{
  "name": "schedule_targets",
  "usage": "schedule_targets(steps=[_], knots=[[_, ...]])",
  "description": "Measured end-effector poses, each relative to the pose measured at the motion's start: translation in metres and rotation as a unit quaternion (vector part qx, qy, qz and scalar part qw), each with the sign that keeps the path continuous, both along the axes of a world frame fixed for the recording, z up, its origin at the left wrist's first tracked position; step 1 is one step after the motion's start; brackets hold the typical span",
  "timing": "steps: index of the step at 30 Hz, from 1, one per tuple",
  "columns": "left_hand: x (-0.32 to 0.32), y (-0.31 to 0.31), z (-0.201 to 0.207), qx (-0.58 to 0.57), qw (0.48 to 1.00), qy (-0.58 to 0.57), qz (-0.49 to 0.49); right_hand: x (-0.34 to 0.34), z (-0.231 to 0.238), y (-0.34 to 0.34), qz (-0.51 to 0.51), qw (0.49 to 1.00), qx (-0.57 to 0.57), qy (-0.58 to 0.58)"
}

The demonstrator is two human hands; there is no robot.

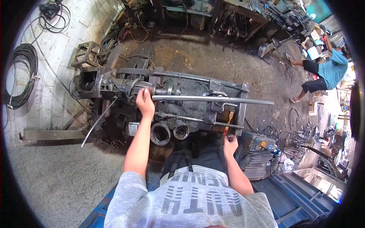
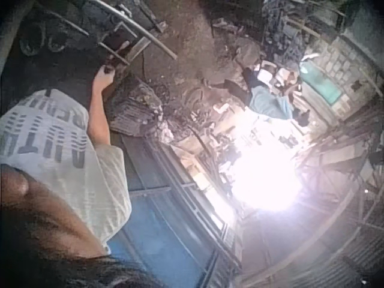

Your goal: Operating a manual lathe to machine a metal rod and cleaning the gear box area.

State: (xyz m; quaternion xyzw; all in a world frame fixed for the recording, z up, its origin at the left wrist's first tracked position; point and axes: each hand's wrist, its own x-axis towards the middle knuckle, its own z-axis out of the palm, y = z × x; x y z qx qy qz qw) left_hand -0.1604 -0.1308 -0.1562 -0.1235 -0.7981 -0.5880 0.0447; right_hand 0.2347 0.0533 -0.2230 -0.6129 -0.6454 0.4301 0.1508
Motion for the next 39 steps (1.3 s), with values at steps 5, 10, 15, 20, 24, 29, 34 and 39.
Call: schedule_targets(steps=[5, 10, 15, 20, 24, 29, 34, 39], knots=[[0.073, -0.071, -0.005, 0.085, 0.990, -0.113, 0.003, -0.009, -0.024, -0.003, -0.100, 0.991, -0.018, -0.088], [0.124, -0.149, -0.023, 0.036, 0.988, -0.144, 0.039, -0.035, -0.048, 0.006, -0.180, 0.983, -0.013, -0.043], [0.140, -0.181, -0.028, -0.010, 0.982, -0.159, 0.103, -0.027, -0.069, 0.018, -0.188, 0.979, -0.073, -0.024], [0.143, -0.199, -0.050, 0.013, 0.972, -0.181, 0.150, -0.016, -0.018, -0.004, 0.041, 0.993, -0.109, 0.017], [0.146, -0.205, -0.061, 0.038, 0.965, -0.188, 0.177, 0.002, 0.034, -0.031, -0.049, 0.939, -0.297, 0.164], [0.147, -0.198, -0.060, 0.048, 0.967, -0.180, 0.172, 0.008, 0.080, -0.057, 0.048, 0.912, -0.394, 0.101], [0.156, -0.202, -0.050, -0.018, 0.972, -0.175, 0.157, -0.085, 0.102, -0.062, 0.237, 0.948, -0.190, 0.097], [0.163, -0.200, -0.048, -0.016, 0.965, -0.209, 0.160, -0.165, 0.093, -0.053, 0.298, 0.945, -0.119, 0.070]])
